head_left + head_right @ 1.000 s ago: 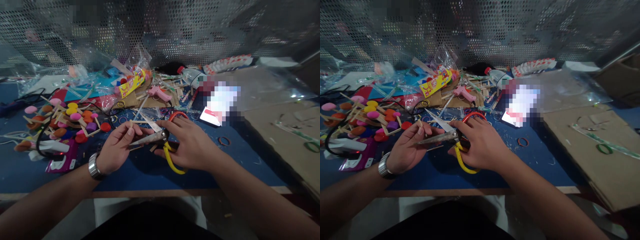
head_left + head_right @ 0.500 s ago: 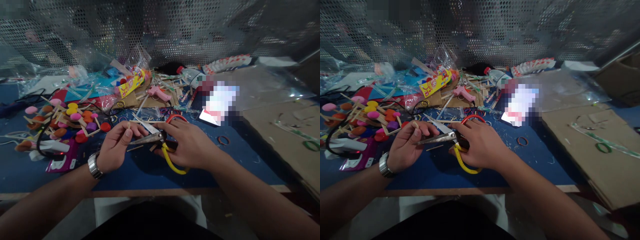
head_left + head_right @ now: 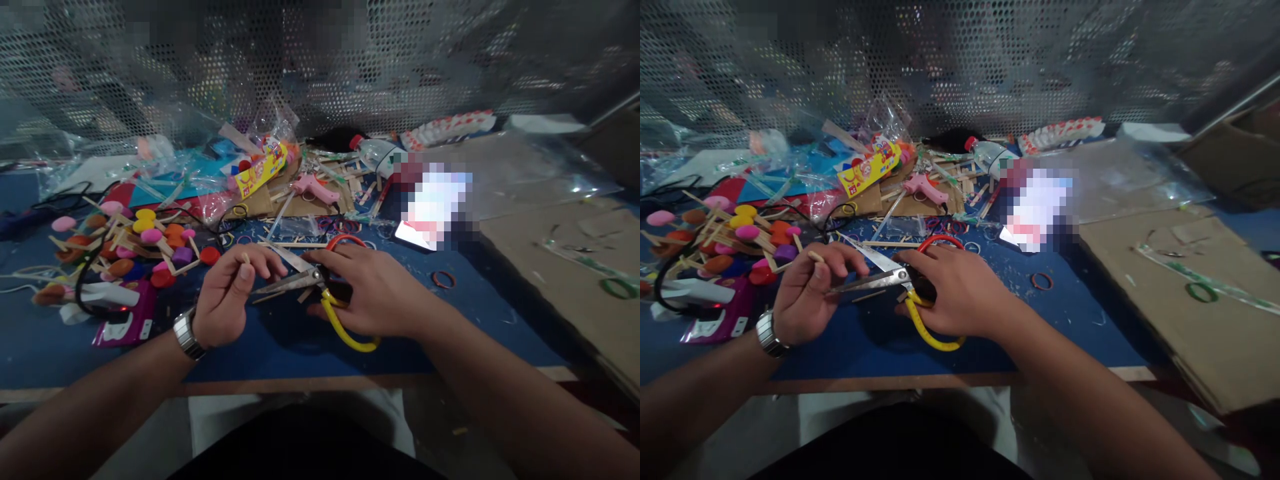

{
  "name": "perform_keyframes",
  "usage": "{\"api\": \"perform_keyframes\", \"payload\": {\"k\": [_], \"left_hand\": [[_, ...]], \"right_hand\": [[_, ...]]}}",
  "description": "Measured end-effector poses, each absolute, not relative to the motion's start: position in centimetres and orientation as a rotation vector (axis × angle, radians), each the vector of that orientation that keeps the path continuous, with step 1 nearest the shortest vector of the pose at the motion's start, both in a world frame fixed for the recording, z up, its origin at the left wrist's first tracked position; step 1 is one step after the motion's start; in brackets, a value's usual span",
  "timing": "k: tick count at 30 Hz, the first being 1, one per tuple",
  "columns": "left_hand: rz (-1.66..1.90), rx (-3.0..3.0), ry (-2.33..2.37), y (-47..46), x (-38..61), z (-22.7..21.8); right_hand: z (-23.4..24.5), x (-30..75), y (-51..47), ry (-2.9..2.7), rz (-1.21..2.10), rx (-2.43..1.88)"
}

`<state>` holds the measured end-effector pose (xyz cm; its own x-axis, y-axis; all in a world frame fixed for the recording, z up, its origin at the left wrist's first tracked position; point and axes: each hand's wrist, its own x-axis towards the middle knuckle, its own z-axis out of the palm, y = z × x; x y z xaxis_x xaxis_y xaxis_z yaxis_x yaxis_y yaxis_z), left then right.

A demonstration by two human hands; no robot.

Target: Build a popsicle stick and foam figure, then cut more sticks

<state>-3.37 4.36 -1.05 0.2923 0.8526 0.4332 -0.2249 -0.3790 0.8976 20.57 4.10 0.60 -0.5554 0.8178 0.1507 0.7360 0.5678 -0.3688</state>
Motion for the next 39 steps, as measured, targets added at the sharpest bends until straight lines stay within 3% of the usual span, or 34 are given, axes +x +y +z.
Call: {"api": "perform_keyframes", "payload": {"k": [8,14,39], "left_hand": [[1.248,1.349,0.751,4.9,-3.3,-1.0],[1.049,1.599,0.826,4.7,-3.2,-1.2],[1.064,1.834,0.812,4.7,-2.7,-0.5]], "right_hand": [[0.6,20.7,4.3,-2.434,0.430,-1.204],[1.0,20.6,4.3,-2.397,0.598,-1.202],[1.6,20.3,4.2,-2.402,0.895,-1.159]]}}
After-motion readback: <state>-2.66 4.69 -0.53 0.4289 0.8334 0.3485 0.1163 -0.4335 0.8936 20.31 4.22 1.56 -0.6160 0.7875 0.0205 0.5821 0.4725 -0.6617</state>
